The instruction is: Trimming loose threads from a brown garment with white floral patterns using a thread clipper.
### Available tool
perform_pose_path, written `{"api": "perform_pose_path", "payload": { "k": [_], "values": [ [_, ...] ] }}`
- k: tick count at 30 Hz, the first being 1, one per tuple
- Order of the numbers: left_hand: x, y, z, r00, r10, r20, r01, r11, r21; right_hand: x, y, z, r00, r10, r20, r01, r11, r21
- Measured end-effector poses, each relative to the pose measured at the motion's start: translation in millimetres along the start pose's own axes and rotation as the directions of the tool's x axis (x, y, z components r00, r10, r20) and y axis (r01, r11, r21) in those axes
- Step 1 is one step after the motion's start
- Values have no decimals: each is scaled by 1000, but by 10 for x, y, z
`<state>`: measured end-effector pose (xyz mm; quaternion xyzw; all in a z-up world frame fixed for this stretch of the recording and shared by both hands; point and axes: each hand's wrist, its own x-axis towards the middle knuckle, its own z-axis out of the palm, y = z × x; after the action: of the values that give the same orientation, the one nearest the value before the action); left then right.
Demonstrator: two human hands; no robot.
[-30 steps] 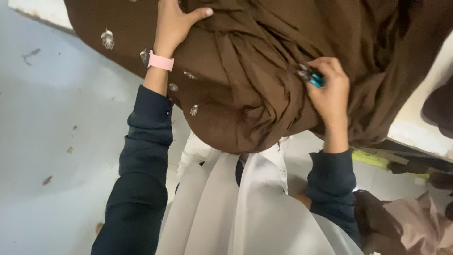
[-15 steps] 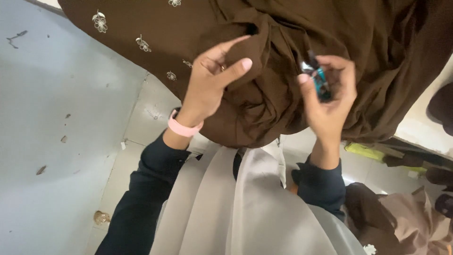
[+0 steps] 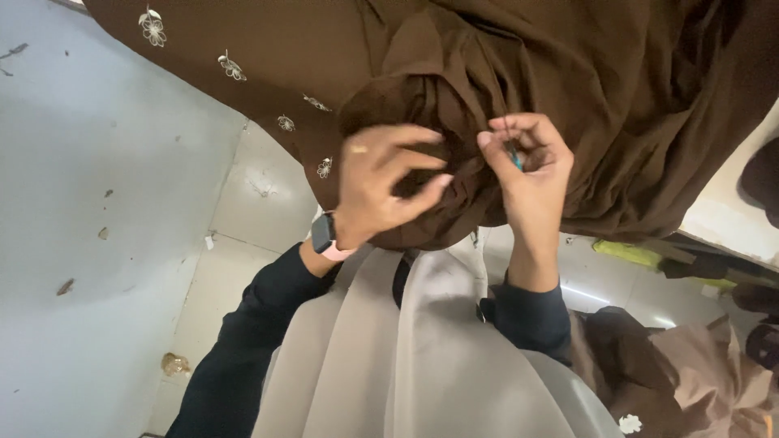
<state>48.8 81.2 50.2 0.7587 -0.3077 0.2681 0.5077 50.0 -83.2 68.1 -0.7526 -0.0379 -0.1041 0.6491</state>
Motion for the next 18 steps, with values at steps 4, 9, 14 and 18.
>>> {"api": "perform_pose_path", "payload": {
  "k": [4,9,14,18],
  "values": [
    [-82,-189,-161,948,-89,-307,210,898,387,-36,115,-74,990,126,-57,-120,989,85],
    [126,-210,-254,927,-277,-253,295,955,33,-21,111,-70,991,101,-83,-100,995,17],
    [143,-251,-109,946,216,-240,-168,964,207,-27,3,-87,926,-369,-81,304,855,-421],
    [147,-208,32,911,283,-299,-252,958,139,-112,-31,-54,977,-192,-94,173,969,-178]
  ]
}}
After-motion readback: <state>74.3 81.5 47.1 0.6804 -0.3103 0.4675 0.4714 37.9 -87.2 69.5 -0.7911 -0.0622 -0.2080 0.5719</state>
